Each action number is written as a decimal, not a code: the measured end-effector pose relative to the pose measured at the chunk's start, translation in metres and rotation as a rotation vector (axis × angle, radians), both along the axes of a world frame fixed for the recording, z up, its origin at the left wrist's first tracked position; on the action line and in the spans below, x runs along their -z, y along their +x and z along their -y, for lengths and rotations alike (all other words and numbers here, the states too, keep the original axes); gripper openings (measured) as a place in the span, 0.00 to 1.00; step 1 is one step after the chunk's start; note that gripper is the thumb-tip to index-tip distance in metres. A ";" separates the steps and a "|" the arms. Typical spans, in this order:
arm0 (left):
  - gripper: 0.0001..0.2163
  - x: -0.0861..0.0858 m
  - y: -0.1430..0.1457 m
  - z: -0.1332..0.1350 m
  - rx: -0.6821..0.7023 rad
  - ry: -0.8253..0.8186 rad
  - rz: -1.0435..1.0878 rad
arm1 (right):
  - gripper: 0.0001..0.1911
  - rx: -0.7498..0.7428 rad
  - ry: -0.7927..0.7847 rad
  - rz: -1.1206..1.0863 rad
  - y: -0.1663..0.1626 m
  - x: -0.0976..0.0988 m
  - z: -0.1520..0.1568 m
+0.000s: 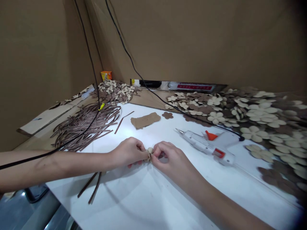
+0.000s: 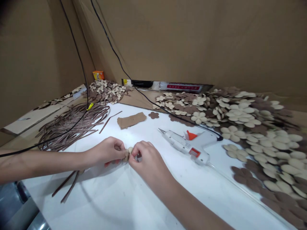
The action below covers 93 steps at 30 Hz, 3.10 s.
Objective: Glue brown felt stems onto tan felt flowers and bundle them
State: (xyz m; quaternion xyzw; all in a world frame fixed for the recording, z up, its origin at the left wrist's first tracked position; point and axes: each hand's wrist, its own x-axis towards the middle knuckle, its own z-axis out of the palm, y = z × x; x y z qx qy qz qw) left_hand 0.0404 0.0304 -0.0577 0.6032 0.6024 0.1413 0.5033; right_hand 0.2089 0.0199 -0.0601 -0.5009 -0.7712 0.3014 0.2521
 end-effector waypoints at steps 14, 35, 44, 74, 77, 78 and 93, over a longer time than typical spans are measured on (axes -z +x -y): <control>0.09 0.002 -0.001 -0.001 0.006 -0.011 0.008 | 0.17 -0.443 0.811 0.209 0.034 0.011 0.004; 0.07 -0.005 -0.003 -0.006 -0.006 -0.106 0.029 | 0.18 -0.502 0.928 0.423 0.036 0.014 0.002; 0.07 -0.005 -0.005 -0.007 0.057 -0.110 -0.004 | 0.18 -0.508 0.930 0.488 0.039 0.015 0.000; 0.15 -0.010 -0.033 0.003 1.005 1.164 -0.295 | 0.18 -0.390 0.617 0.183 0.044 0.016 0.002; 0.14 -0.009 -0.031 0.003 1.007 1.135 -0.280 | 0.19 -0.400 0.706 0.238 0.043 0.017 0.002; 0.14 -0.009 -0.030 0.002 1.008 1.132 -0.270 | 0.20 -0.409 0.751 0.273 0.043 0.018 0.002; 0.13 -0.007 -0.032 -0.003 1.009 1.214 -0.211 | 0.18 -0.426 0.864 0.476 0.039 0.020 0.003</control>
